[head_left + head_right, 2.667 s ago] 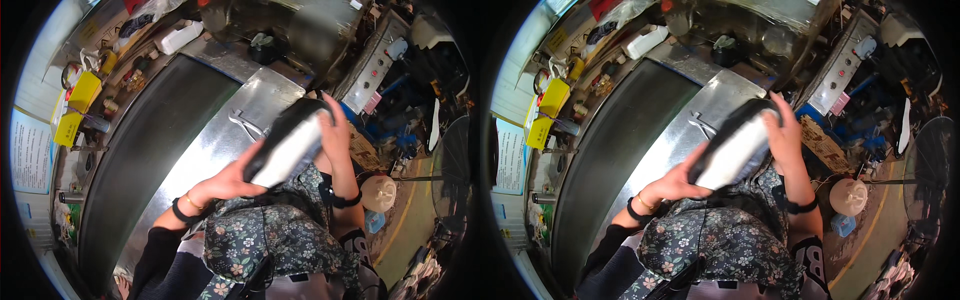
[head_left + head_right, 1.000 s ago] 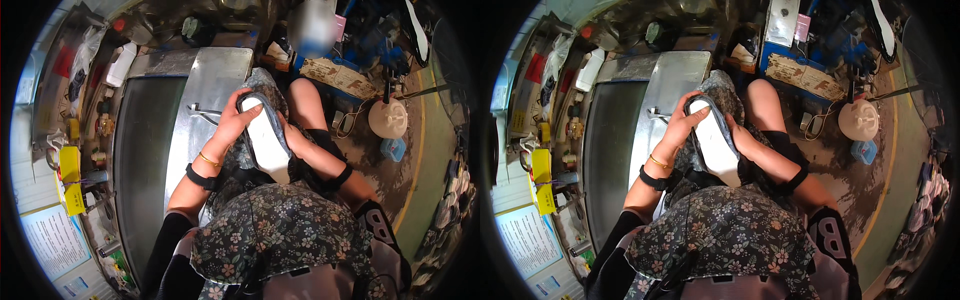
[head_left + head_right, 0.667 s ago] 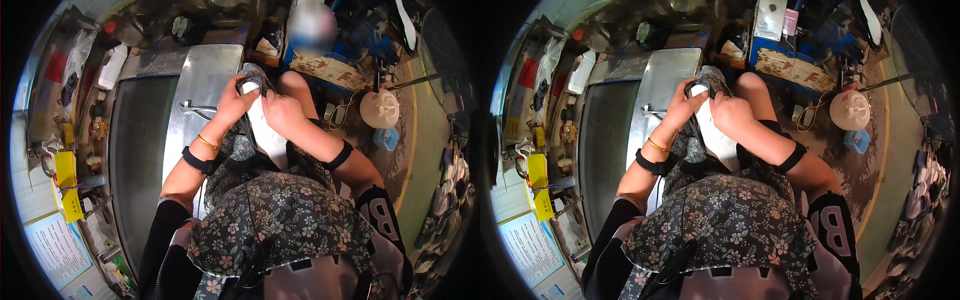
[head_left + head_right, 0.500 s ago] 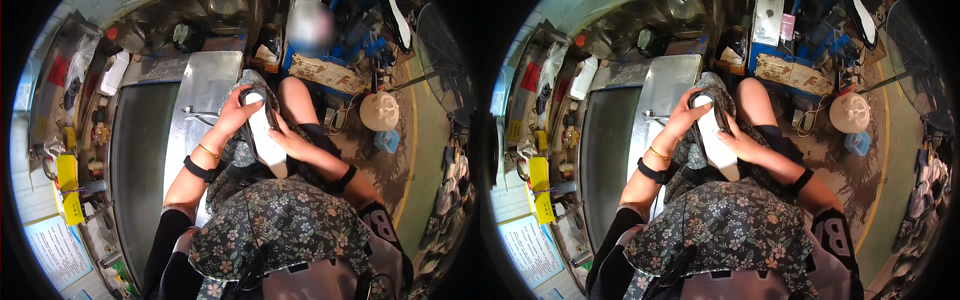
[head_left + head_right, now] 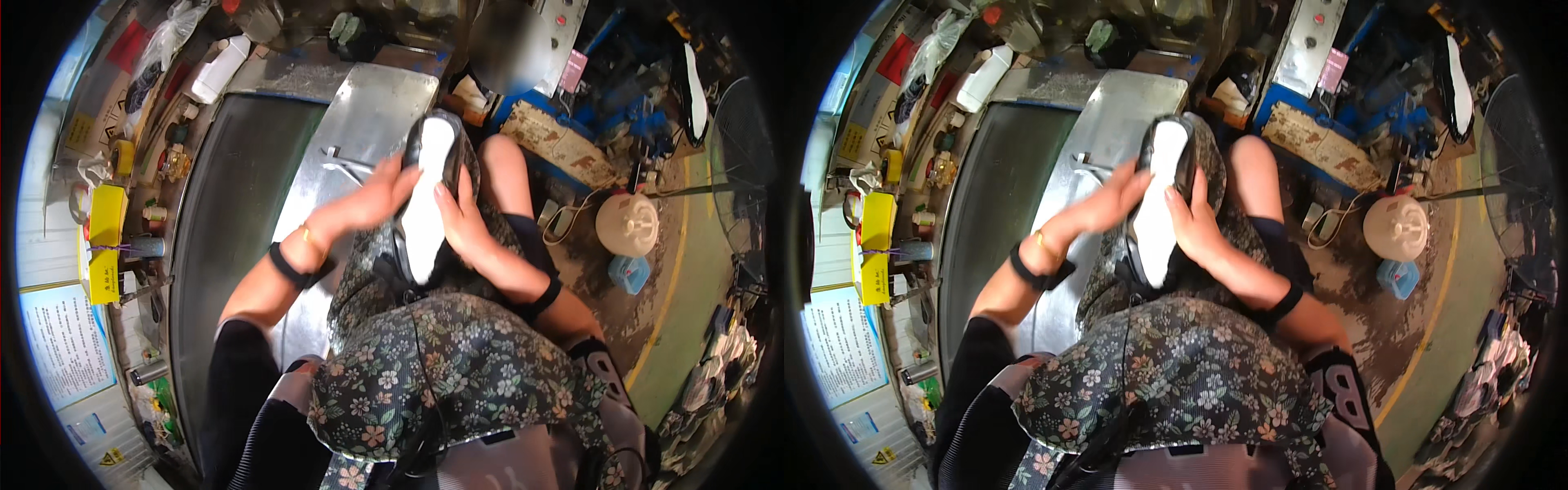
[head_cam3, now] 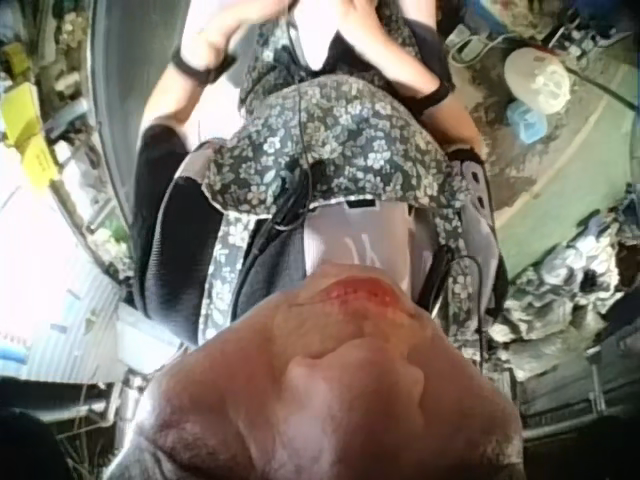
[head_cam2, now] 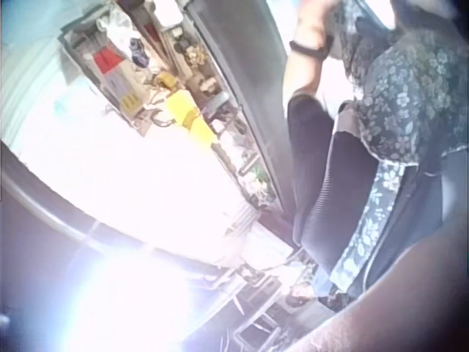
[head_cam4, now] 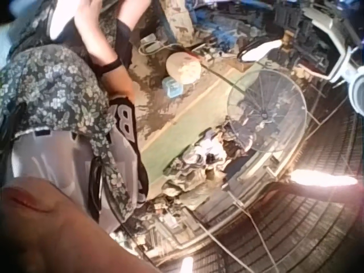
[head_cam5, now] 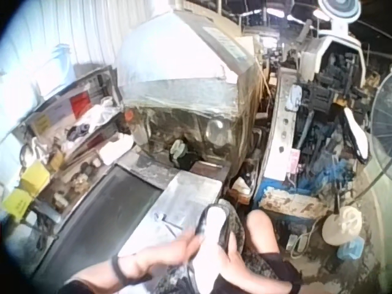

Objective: The person is manufacturing shoes in a workshop, involving handling shoe components, using a machine, and checking the product.

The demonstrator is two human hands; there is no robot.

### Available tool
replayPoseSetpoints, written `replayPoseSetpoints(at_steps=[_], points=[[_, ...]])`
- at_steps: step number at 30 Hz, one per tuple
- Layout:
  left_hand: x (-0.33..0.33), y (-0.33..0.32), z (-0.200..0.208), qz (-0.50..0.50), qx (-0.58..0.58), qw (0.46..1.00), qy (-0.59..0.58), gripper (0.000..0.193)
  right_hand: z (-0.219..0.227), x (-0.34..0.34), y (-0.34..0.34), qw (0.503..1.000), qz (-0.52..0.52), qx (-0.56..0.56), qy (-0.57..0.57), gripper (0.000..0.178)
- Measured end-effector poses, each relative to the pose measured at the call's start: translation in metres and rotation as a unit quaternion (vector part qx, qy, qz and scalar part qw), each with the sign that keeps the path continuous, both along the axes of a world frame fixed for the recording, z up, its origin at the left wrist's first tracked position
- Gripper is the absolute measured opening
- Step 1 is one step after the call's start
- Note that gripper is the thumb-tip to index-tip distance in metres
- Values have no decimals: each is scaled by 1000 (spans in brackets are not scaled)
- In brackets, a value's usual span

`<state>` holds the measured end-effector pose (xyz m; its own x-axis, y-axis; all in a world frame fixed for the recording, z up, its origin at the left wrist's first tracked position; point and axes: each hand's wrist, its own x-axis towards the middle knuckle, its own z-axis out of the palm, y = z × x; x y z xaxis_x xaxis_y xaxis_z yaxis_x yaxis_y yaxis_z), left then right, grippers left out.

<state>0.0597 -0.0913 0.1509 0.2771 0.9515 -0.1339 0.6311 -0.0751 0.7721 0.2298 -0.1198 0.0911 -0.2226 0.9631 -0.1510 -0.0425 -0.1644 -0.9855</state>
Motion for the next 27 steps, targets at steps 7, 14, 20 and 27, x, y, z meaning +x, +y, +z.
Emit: replayPoseSetpoints(at_steps=[7,14,20,27], points=[[22,-61,-60,173,190,966,36,55,-12,4,-6,980,32,112,-159,80],[6,22,-29,96,-212,821,-521,67,-4,24,-15,960,124,189,-166,82],[25,40,-27,58,-107,925,-360,43,17,46,46,999,32,25,-1,69],[26,38,-31,48,-151,864,-478,39,18,21,84,986,118,94,69,34]])
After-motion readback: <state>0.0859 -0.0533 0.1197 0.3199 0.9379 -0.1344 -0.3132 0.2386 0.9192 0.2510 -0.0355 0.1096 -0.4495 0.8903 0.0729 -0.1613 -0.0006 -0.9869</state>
